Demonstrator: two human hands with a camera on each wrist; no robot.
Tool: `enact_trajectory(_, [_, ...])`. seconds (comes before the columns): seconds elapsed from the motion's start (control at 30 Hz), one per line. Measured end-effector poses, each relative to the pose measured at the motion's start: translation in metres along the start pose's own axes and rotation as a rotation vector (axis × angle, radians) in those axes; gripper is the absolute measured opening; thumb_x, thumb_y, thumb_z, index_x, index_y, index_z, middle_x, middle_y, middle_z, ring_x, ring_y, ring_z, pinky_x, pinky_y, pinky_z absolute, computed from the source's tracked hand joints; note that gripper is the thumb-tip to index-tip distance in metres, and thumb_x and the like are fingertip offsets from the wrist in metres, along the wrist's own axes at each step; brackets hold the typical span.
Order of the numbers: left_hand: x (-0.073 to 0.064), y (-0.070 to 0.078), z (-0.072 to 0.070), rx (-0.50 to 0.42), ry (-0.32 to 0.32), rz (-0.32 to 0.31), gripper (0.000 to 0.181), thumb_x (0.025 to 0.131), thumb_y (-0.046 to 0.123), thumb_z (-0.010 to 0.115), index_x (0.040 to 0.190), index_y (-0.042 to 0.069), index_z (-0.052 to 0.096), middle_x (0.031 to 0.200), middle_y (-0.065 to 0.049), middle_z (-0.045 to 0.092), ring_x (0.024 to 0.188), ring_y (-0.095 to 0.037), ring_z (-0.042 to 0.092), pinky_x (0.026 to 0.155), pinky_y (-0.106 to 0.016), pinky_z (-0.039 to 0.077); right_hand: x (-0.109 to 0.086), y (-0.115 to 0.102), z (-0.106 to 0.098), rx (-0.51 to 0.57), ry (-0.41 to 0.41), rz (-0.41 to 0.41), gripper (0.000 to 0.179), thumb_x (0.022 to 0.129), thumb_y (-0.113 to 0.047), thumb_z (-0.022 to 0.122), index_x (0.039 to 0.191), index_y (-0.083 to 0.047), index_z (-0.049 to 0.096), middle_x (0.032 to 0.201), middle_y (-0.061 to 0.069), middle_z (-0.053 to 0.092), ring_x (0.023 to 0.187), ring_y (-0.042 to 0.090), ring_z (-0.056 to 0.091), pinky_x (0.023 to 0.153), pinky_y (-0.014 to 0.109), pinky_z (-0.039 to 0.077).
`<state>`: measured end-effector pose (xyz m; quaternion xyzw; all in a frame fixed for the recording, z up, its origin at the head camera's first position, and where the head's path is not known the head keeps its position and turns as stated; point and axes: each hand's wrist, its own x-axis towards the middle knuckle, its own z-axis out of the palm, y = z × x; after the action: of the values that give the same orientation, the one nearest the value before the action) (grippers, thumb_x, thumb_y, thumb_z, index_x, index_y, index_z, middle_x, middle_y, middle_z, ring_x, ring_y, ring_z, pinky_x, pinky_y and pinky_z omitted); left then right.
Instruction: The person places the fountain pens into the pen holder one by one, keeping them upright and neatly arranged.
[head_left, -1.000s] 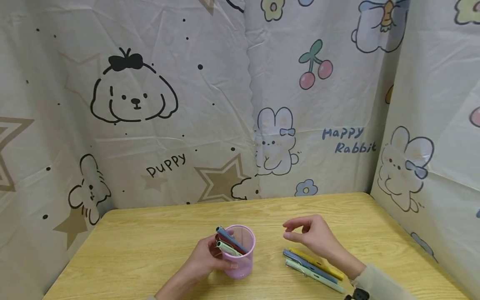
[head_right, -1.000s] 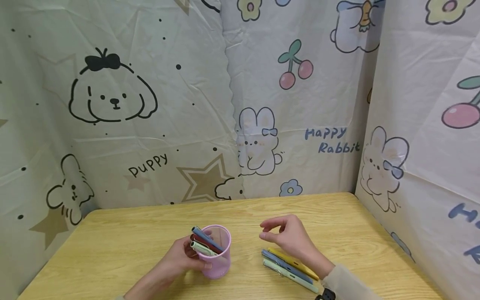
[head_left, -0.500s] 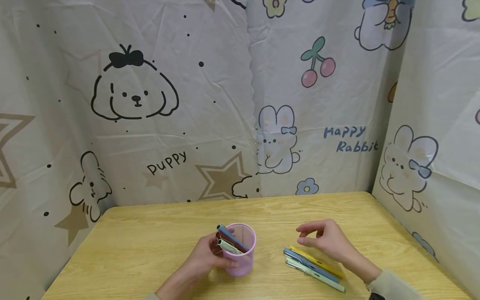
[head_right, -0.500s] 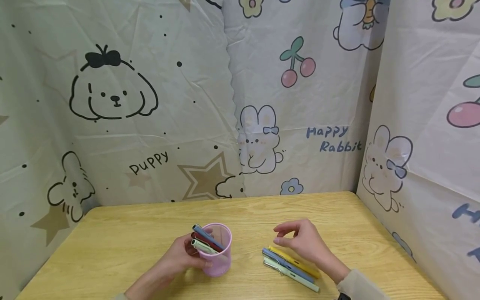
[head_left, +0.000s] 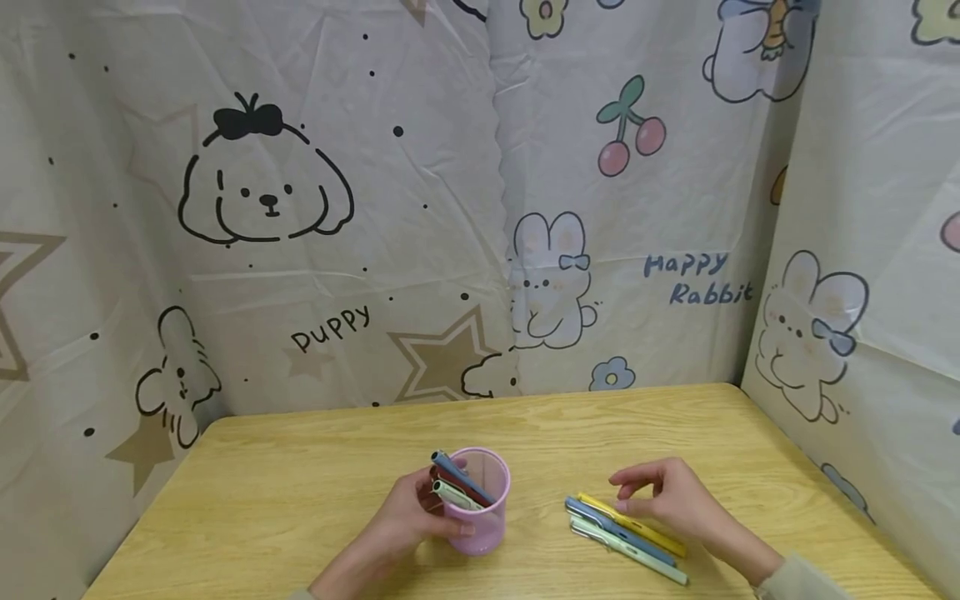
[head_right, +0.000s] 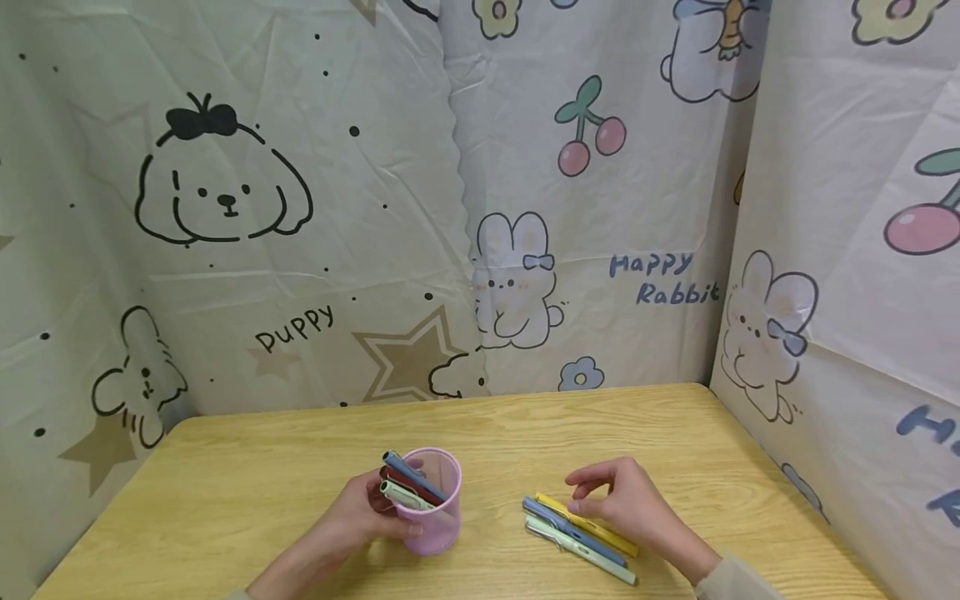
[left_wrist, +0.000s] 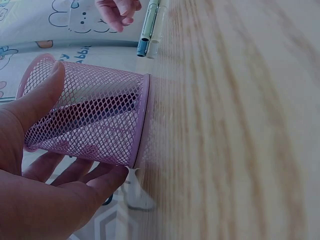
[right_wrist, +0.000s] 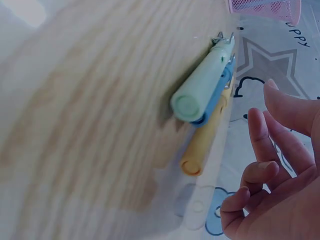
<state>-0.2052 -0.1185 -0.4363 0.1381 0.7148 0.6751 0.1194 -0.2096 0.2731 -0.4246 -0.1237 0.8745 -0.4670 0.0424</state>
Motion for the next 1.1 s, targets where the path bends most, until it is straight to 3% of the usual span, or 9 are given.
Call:
enact_trajectory(0.43, [-0.001, 0.001, 0.0, -0.012, -0.006, 0.014, 0.085, 0.077, -0.005, 0.091, 0.152, -0.004, 0.051, 0.133, -0.014, 0.068, 0.124, -0.033, 0.063, 0.109, -0.046, 0.049, -0.009, 0.014, -0.007, -0.009, -0.015, 0.014, 0.032, 0.086, -0.011, 0.087, 0.113, 0.003, 0.078, 0.092, 0.002, 0.074, 0.062, 0.014, 0.045, 0.054, 0.025, 0.038])
enact_trajectory(1.1, [0.001, -0.002, 0.0, -0.018, -0.007, 0.013, 0.083, 0.077, -0.005, 0.091, 0.151, -0.005, 0.052, 0.133, -0.013, 0.068, 0.123, -0.032, 0.063, 0.107, -0.042, 0.051, -0.013, 0.018, -0.009, -0.051, -0.014, 0.048, 0.032, 0.083, -0.012, 0.09, 0.111, 0.0, 0.08, 0.093, 0.002, 0.074, 0.069, 0.018, 0.047, 0.059, 0.027, 0.037])
